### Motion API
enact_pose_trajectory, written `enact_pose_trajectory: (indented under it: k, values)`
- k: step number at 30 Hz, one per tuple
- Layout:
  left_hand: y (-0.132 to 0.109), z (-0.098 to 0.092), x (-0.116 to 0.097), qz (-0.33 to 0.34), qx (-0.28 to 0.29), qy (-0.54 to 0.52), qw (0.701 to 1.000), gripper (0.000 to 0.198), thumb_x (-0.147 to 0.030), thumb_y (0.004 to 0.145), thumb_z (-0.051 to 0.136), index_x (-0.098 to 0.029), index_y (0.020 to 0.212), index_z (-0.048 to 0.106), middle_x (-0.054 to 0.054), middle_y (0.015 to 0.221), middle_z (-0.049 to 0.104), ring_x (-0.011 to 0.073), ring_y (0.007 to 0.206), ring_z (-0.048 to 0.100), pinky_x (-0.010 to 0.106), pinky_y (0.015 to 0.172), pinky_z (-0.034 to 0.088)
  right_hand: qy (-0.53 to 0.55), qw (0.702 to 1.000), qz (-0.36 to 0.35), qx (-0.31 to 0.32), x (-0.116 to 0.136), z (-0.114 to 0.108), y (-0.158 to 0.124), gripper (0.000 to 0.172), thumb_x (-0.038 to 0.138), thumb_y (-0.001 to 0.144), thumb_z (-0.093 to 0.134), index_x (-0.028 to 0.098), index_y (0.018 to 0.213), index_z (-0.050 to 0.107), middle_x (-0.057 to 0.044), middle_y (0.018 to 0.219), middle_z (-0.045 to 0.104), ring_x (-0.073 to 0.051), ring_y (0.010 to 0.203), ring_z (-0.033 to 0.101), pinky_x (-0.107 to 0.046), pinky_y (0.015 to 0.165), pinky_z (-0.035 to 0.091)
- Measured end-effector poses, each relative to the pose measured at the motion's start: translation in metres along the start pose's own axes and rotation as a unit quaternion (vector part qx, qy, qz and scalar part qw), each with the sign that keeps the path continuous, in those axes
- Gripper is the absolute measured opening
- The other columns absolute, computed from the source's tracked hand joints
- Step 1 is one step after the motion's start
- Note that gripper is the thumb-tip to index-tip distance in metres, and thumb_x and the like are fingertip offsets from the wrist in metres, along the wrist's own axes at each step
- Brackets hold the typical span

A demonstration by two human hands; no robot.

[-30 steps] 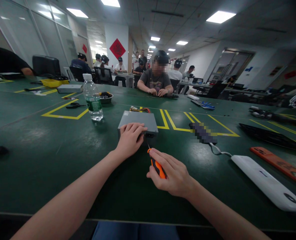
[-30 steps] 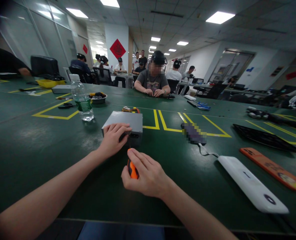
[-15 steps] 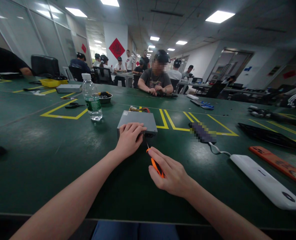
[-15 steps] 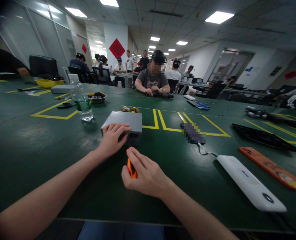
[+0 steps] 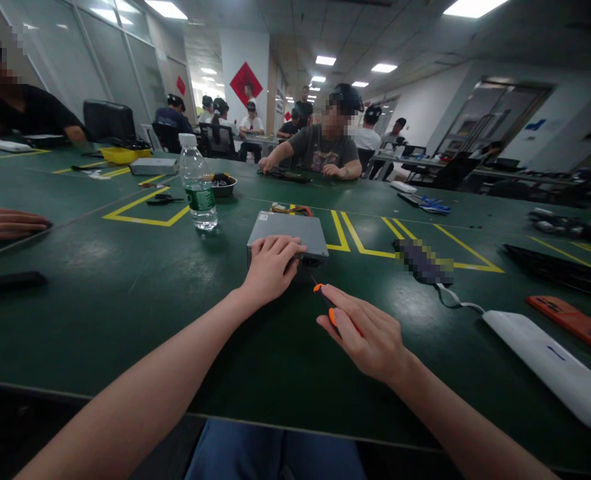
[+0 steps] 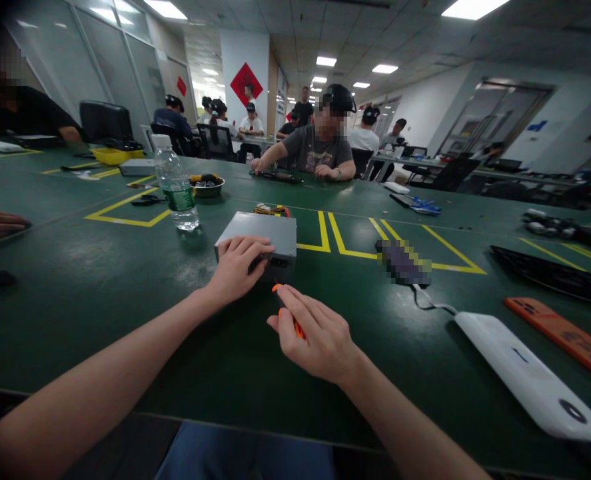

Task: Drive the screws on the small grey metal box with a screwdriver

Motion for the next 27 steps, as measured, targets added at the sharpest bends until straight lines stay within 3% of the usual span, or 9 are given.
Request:
enact_pose_trajectory:
  k: [7, 27]
  values:
    - [-0.001, 0.0, -0.001, -0.001, 0.009, -0.005, 1.0, 0.026, -0.019, 0.086, 0.045, -0.025, 0.109, 0.056, 0.002, 0.122, 0.058, 0.0222, 0.112, 0.047, 0.04, 0.09, 0.029, 0.008, 1.0, -0.001, 0.004, -0.009, -0.015, -0.011, 0.008, 0.014, 0.085, 0.056, 0.015, 0.076, 0.056, -0.013, 0.093, 0.07, -0.017, 0.09, 0.067, -0.025, 0.077, 0.056]
    - [-0.001, -0.001, 0.0, 0.001, 0.008, -0.006, 1.0, 0.026, -0.02, 0.086, 0.046, -0.026, 0.109, 0.056, 0.001, 0.121, 0.058, 0.0215, 0.112, 0.046, 0.04, 0.091, 0.029, -0.009, 0.999, 0.037, 0.012, -0.019, -0.014, -0.017, 0.006, 0.014, 0.083, 0.058, 0.019, 0.082, 0.055, -0.009, 0.098, 0.069, -0.016, 0.088, 0.067, -0.026, 0.077, 0.055]
Point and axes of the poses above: each hand's wrist, its own y-axis towards the middle knuckle, its own z-axis out of the palm, x = y × z, the point moved 9 cm from there along y, towards the middle knuckle
